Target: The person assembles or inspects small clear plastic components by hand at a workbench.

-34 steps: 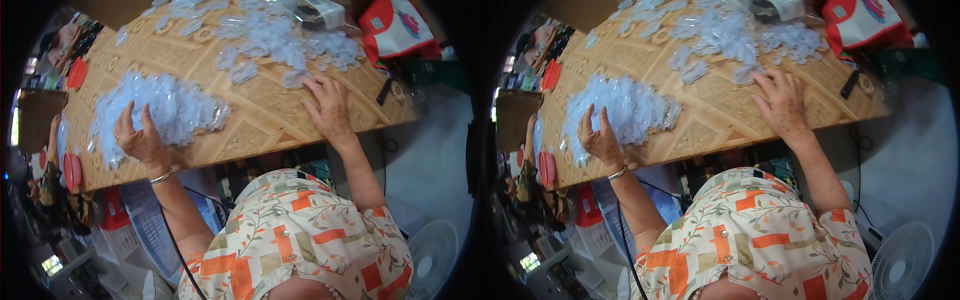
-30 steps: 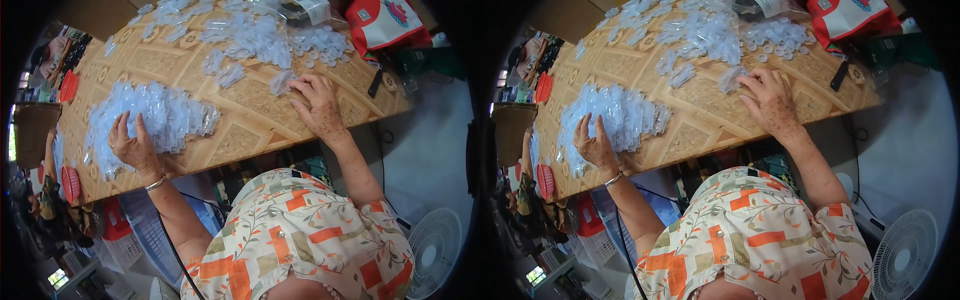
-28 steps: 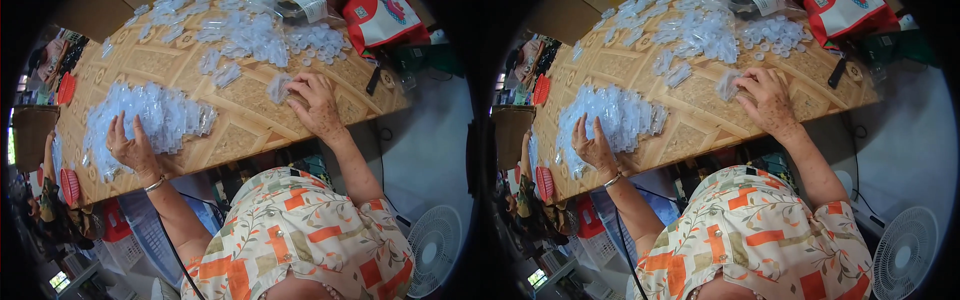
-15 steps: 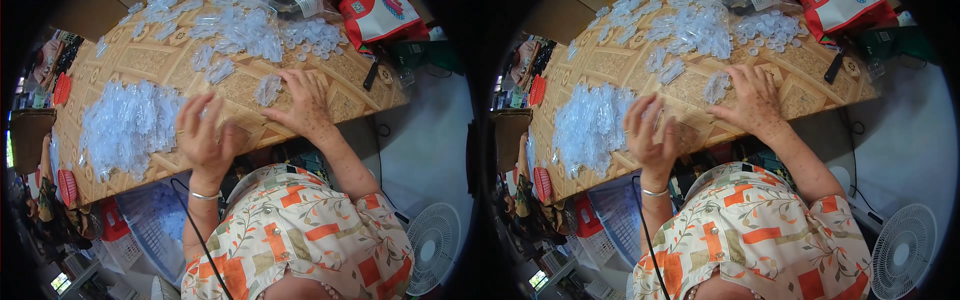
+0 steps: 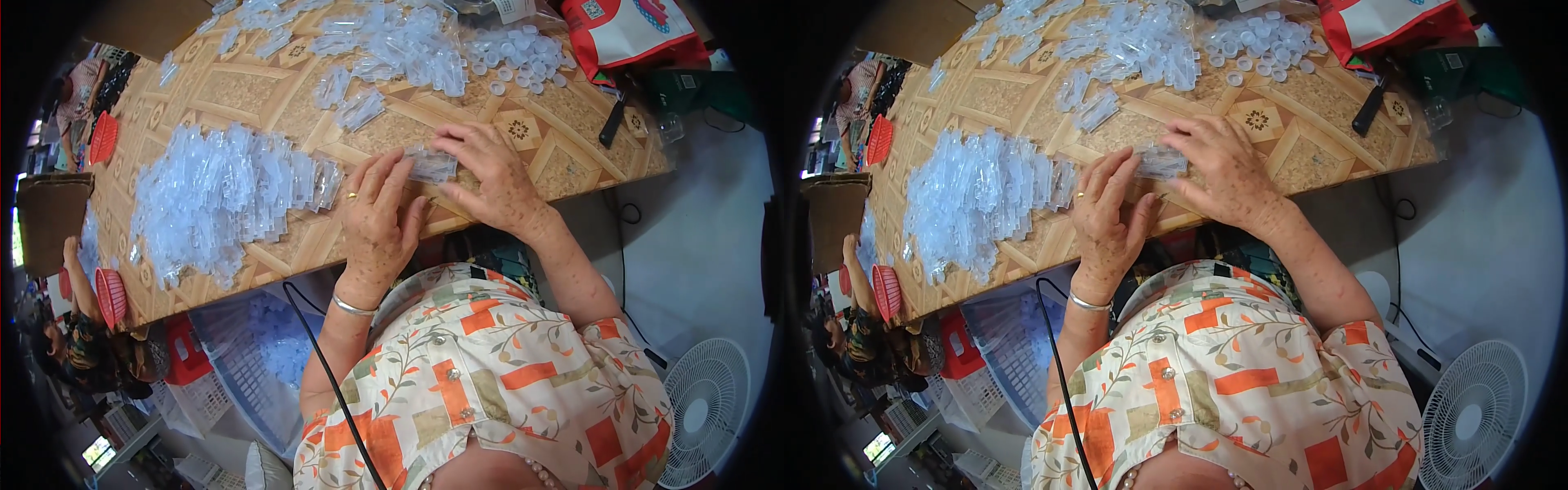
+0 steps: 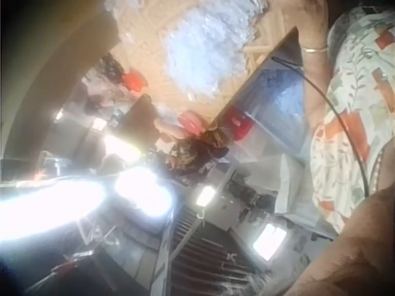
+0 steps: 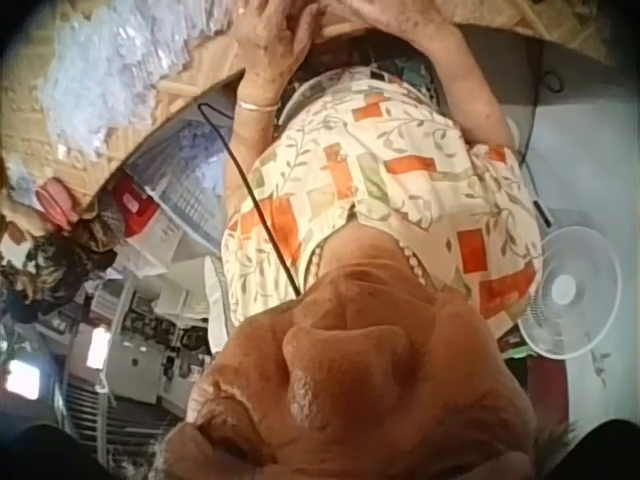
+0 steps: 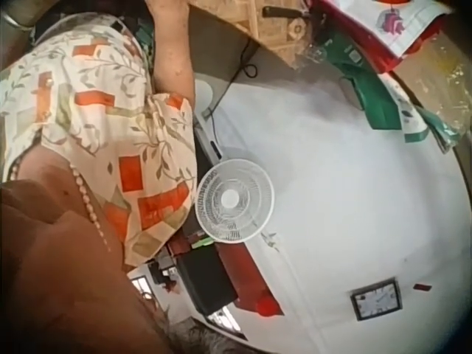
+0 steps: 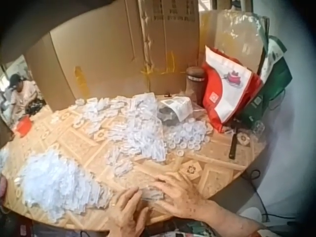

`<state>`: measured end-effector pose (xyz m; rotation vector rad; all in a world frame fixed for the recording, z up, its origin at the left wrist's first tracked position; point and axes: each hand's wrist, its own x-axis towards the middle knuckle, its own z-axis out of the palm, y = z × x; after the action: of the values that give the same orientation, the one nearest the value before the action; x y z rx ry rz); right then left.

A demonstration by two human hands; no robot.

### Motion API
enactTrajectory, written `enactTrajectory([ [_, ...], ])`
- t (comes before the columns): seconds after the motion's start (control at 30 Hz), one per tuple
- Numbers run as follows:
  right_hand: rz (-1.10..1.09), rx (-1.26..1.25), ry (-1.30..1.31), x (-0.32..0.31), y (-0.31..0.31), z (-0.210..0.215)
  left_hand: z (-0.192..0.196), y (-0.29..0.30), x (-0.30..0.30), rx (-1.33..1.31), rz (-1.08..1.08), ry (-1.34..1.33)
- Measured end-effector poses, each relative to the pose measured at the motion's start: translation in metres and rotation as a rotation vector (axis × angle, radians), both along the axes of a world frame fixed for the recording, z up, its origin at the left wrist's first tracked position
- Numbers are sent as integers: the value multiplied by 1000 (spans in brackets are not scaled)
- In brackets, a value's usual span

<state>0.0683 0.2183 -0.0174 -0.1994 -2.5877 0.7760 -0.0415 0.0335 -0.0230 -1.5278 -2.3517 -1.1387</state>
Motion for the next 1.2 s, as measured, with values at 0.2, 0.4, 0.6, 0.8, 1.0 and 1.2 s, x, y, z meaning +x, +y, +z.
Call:
enactTrajectory([
  [0.2, 66, -19, 41, -6, 18, -10, -3, 2, 4, -45, 17, -53],
  [0.4, -221, 93, 160, -30, 32, 11, -1, 6, 6, -56, 8, 62],
  [0.6, -198, 283, 10, -28, 43, 2, -5, 6, 8, 3, 41, 7],
  [0.8, -85, 84, 26, 6, 23, -1, -12, 2, 8, 42, 125, -4],
  [1.0, -63, 135, 35, 26, 22, 2, -11, 4, 7, 39, 147, -2],
  [1.2, -171, 82, 15, 27, 16, 7, -13, 4, 7, 60, 152, 20],
])
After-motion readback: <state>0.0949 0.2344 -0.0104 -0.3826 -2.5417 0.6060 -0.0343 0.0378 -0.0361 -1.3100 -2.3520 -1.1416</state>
